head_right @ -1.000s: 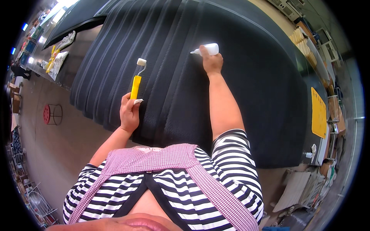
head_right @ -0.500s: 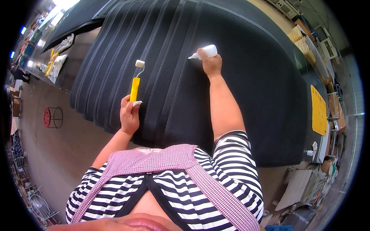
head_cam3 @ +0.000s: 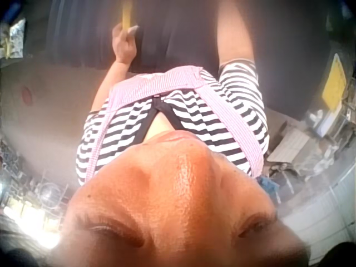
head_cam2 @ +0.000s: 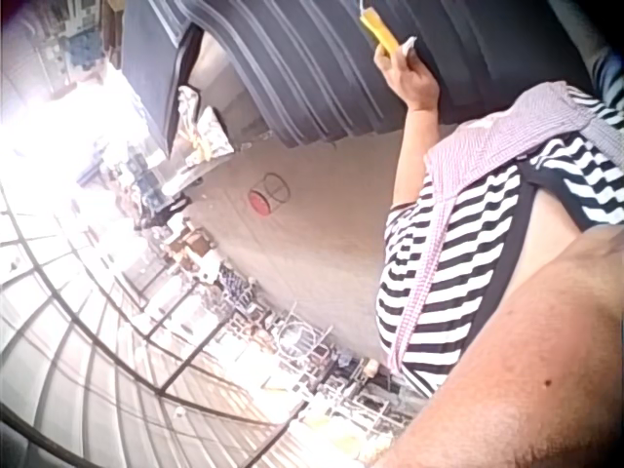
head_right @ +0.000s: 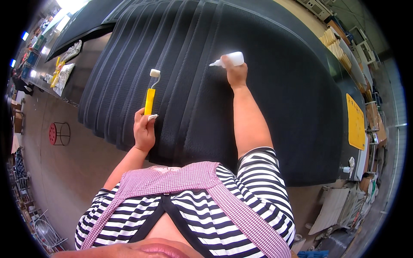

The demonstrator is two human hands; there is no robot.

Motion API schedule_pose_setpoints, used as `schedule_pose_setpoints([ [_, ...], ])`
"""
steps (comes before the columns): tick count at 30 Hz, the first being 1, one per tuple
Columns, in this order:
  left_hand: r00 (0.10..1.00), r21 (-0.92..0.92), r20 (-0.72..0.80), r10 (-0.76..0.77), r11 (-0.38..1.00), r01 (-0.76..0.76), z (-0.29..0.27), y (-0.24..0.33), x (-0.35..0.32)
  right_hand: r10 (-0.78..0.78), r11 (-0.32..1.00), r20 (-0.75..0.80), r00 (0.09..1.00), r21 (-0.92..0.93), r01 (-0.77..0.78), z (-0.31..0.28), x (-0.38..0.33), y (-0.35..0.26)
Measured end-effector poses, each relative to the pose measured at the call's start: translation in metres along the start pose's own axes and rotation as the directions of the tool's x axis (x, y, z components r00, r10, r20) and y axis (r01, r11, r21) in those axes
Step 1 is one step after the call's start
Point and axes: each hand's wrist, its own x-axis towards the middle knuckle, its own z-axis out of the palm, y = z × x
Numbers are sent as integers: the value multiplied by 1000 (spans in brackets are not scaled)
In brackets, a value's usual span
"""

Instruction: The person flips over a large black textured panel, then applies small white adhesive labels to specific spots using a roller tool and glue.

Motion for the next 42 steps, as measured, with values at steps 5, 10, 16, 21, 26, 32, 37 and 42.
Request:
schedule_pose_setpoints([
  [5,1000,2,-14,3,1000,-3,1,-1,0,-105,987,-149,983,-134,86,1,3,5],
  [10,999,0,-28,30,1000,-30,3,-4,0,-180,955,-195,964,-269,123,-1,3,4],
  [16,1000,-1,-21,19,1000,-19,2,0,2,-144,955,-188,972,-282,87,-1,5,6],
  [21,1000,-2,22,-11,1000,12,-2,0,0,-87,953,-182,979,-303,28,2,4,3],
  [26,999,-13,-18,46,999,-46,5,-1,4,-75,944,-197,978,-331,6,-5,5,7],
  [32,999,6,-30,18,1000,-17,-4,0,0,-52,968,-120,991,-251,20,5,2,-2],
  [37,999,4,-30,21,1000,-21,-4,2,0,-54,980,-70,996,-197,39,2,3,4],
  [42,999,-24,-14,38,999,-39,8,-3,3,-52,985,-64,997,-169,40,-12,1,9],
])
